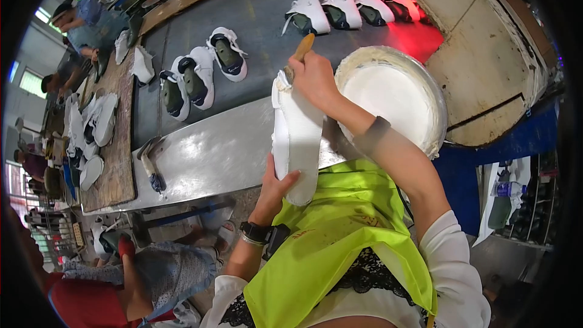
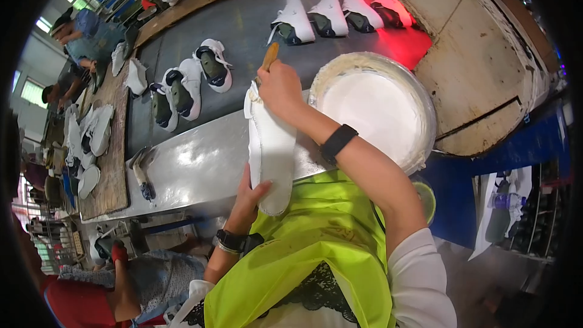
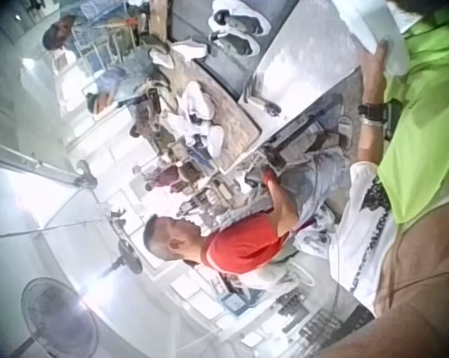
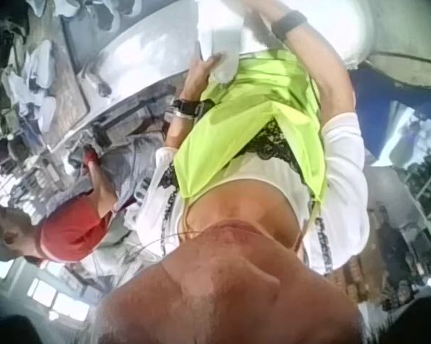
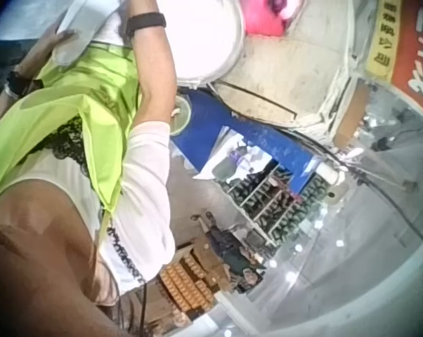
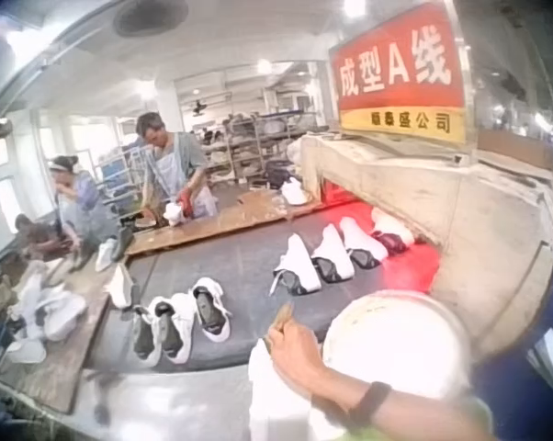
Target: Apply adhesive or primer to the soles of shoes using a brush and a bowl of liquid.
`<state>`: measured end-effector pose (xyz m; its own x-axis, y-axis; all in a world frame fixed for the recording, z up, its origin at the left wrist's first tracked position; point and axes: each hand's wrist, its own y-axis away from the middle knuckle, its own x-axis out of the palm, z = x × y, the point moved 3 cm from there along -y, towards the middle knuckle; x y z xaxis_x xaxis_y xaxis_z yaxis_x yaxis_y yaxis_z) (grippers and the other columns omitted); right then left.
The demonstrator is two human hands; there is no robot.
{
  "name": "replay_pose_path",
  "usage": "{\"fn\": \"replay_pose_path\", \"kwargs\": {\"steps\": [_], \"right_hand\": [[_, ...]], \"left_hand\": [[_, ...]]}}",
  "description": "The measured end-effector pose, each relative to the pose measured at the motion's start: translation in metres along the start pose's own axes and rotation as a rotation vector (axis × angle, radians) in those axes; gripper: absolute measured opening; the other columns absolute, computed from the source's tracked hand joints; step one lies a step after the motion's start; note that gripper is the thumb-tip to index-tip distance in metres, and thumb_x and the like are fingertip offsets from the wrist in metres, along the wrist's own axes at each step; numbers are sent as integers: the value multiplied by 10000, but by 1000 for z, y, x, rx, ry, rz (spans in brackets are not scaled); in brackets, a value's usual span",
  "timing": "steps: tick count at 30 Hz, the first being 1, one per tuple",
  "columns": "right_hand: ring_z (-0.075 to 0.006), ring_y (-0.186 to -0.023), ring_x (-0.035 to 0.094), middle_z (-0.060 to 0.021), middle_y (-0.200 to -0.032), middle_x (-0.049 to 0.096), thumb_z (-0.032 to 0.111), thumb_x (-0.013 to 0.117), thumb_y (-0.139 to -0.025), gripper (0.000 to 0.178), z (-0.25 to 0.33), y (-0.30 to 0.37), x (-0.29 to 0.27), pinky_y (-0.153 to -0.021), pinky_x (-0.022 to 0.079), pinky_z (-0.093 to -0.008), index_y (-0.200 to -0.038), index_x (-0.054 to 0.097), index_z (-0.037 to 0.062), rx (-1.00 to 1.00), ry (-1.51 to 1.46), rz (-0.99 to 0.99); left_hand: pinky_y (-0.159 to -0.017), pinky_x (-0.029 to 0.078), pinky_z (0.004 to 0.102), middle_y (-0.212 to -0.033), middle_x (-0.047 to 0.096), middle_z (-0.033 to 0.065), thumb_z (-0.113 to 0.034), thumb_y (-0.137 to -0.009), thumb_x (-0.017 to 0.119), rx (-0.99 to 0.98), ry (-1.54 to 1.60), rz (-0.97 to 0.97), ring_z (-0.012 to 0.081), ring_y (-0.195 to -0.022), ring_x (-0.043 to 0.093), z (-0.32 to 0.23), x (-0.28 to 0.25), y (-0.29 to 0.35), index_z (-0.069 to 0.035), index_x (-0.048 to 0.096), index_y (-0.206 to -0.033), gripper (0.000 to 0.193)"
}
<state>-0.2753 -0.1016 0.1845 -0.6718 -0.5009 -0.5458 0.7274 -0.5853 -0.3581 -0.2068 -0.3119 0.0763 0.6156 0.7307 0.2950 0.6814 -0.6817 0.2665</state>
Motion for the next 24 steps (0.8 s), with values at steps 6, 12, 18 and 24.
{"fn": "replay_pose_path", "kwargs": {"steps": [6,12,18,24], "right_hand": [[-438,-783,618,-278,-796,627,154,578,-873,232,22,46,-4,-703,476,-485,-842,595,-76,69,-72,276],[-422,-753,620,-284,-780,615,173,577,-892,265,14,4,13,-683,474,-440,-890,603,-91,-123,-28,93],[-426,-799,616,-266,-806,630,174,612,-868,233,20,14,11,-717,470,-485,-909,604,-55,-123,13,359],[-423,-788,611,-272,-810,624,213,561,-909,293,14,-11,7,-702,466,-448,-913,599,-78,-252,76,357]], "left_hand": [[-985,393,341,-1309,468,116,-195,-825,644,-1,79,13,207,-1190,466,6,-6,2,-35,262,-1440,742],[-972,409,343,-1274,489,121,-182,-832,644,8,54,26,213,-1159,491,0,-4,2,-31,286,-1419,704],[-969,413,344,-1271,492,126,-171,-830,652,6,88,11,219,-1154,499,3,-9,0,-27,289,-1415,703],[-954,421,330,-1237,501,115,-114,-832,661,33,95,31,208,-1141,500,-4,-9,2,-36,318,-1384,654]]}}
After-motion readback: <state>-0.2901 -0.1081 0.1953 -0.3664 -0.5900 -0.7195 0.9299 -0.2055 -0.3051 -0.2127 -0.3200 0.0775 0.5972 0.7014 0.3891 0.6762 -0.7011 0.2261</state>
